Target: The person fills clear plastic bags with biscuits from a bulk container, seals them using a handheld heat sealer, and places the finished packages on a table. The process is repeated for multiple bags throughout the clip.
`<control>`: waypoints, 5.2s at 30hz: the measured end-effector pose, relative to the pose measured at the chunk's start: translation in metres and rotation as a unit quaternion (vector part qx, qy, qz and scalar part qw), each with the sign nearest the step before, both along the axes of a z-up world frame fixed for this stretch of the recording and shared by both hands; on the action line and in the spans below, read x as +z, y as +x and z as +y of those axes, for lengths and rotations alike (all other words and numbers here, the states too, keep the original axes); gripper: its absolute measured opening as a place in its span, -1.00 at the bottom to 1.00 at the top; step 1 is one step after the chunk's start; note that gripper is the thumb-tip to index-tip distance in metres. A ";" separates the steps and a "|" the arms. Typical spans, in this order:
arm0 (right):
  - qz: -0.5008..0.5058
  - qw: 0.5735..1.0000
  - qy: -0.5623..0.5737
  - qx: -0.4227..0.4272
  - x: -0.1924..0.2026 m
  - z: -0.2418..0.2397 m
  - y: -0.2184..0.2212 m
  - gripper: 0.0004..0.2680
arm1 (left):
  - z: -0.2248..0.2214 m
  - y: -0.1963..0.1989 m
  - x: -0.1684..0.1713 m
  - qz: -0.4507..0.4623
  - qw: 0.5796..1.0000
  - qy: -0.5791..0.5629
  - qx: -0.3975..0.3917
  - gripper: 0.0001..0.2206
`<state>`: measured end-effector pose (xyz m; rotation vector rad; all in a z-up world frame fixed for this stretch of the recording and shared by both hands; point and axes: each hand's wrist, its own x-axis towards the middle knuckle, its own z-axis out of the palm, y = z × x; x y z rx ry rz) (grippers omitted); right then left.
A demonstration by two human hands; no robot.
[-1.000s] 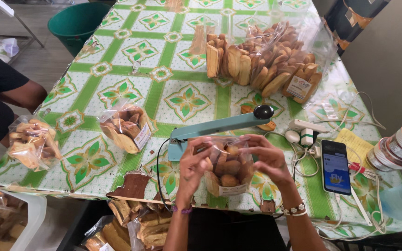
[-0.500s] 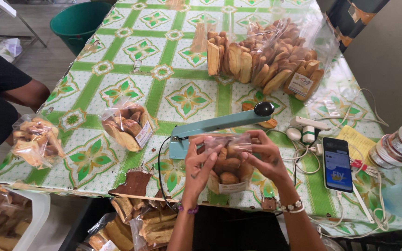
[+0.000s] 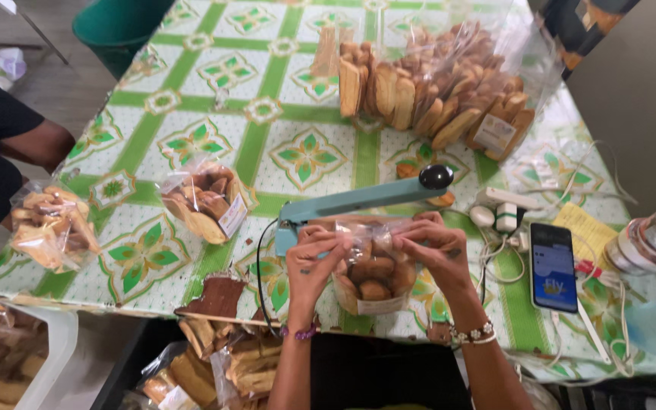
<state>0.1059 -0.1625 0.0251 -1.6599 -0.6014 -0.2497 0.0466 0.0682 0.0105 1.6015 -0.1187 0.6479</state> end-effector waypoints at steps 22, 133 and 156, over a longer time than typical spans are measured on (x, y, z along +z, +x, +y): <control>0.036 0.999 0.021 -0.017 0.014 -0.002 -0.023 -0.65 | -0.026 -0.009 0.005 0.013 0.997 -0.071 -0.015 -0.40; 0.112 0.956 0.273 0.015 -0.019 0.007 -0.044 -0.68 | -0.041 -0.020 -0.044 0.015 0.941 -0.339 0.009 -0.47; 0.225 0.939 0.239 0.103 -0.033 0.002 -0.001 -0.67 | -0.024 0.015 -0.029 -0.047 0.971 -0.184 -0.145 -0.77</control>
